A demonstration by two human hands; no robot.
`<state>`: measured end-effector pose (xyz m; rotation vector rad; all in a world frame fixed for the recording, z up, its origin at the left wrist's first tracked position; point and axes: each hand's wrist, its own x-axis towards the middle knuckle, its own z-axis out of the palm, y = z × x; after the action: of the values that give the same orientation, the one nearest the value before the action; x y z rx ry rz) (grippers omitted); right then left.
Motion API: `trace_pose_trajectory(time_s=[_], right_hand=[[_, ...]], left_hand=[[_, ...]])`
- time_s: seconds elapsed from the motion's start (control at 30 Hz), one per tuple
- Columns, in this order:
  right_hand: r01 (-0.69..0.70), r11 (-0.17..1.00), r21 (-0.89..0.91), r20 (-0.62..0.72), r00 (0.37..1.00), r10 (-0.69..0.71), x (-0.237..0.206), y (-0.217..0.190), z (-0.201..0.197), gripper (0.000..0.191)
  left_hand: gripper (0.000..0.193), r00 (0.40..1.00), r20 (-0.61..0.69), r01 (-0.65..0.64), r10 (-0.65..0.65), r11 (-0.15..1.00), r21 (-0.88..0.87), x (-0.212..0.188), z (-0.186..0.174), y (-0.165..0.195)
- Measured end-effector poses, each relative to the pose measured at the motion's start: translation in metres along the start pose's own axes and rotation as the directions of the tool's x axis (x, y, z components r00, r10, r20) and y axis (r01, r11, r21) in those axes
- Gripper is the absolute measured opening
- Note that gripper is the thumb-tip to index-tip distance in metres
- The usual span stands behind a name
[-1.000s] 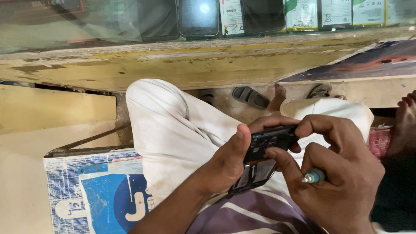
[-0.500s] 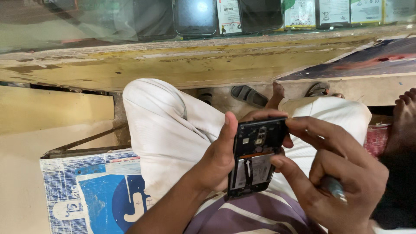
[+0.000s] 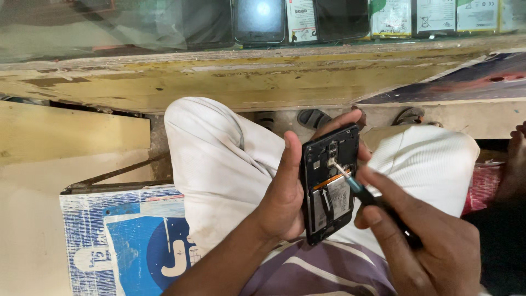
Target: The person disassembles a smartphone by removing screws and detaching internal components. They use screwdrivers and a prying tool to remove the back cover, disconnect cables, and lift out the motherboard and camera module.
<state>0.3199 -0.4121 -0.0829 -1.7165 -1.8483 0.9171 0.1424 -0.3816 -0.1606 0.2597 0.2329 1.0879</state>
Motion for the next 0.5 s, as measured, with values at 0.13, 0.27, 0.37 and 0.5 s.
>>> trace_pose_trajectory(time_s=[0.13, 0.27, 0.37, 0.5], right_hand=[[0.064, 0.998, 0.007, 0.003, 0.998, -0.064, 0.0, -0.011, 0.004, 0.036], [0.042, 0.999, -0.006, 0.003, 0.999, -0.042, -0.002, -0.013, 0.008, 0.035], [0.023, 0.999, -0.026, 0.02, 1.0, -0.022, -0.003, -0.011, 0.008, 0.037], [0.069, 0.988, -0.137, 0.045, 0.997, -0.063, -0.003, -0.011, 0.007, 0.041]], left_hand=[[0.094, 1.0, 0.0, -0.03, 0.03, 0.999, 0.029, 0.001, 0.001, -0.001], [0.096, 0.998, -0.027, -0.049, 0.052, 0.993, 0.11, 0.002, 0.004, -0.003], [0.099, 0.998, -0.038, -0.051, 0.057, 0.989, 0.14, 0.003, 0.006, -0.004], [0.104, 0.994, -0.073, -0.058, 0.079, 0.964, 0.258, 0.002, 0.007, -0.003]])
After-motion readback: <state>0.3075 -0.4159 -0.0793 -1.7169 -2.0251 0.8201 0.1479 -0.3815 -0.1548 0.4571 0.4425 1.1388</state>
